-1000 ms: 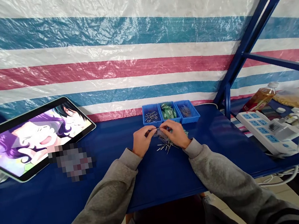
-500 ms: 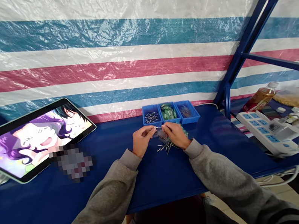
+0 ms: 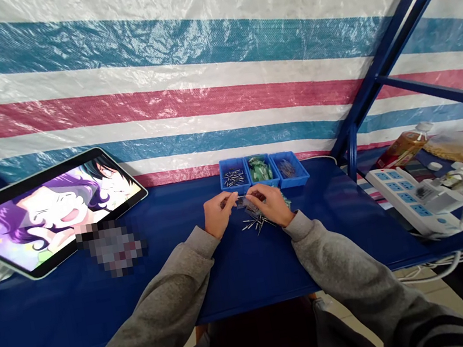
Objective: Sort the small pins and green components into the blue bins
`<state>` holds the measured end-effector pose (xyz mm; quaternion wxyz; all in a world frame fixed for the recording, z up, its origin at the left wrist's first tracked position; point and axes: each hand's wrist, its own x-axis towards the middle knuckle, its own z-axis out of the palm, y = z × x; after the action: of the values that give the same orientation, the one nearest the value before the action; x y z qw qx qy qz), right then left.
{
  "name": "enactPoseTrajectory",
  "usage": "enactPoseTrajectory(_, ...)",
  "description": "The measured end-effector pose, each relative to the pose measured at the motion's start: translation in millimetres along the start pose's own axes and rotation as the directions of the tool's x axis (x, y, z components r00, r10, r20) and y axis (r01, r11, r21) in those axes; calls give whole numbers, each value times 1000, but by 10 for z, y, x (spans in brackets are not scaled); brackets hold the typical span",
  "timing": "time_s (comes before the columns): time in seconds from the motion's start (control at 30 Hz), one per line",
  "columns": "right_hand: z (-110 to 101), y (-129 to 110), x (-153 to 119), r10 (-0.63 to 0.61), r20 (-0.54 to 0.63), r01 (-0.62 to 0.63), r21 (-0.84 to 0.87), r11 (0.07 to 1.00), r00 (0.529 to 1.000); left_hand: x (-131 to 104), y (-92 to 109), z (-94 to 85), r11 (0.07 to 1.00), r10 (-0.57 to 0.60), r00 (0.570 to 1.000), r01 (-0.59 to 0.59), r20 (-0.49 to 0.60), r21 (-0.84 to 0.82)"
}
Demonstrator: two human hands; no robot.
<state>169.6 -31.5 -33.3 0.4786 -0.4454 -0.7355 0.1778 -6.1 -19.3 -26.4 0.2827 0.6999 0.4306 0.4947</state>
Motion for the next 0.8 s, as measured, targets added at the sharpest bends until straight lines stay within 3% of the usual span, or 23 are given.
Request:
enactPoseTrajectory(0.2, -11, 1, 4, 21, -10, -21, -58, 998, 1000, 14, -11, 25, 960, -108, 994, 113, 33, -256)
enactPoseTrajectory(0.47, -16, -45, 7, 4, 11, -3, -87, 996, 1000, 22, -22, 73, 893, -172, 985, 168, 28, -419)
enactPoseTrajectory(0.67, -22, 0, 5, 57, -30, -60, -107, 992, 998, 32, -2, 40, 871, -194, 978, 207, 74, -446)
enactPoseTrajectory(0.8, -27, 4, 7, 47, -36, -51, -107, 993, 998, 39, -51, 59, 927, -159, 982, 183, 98, -328)
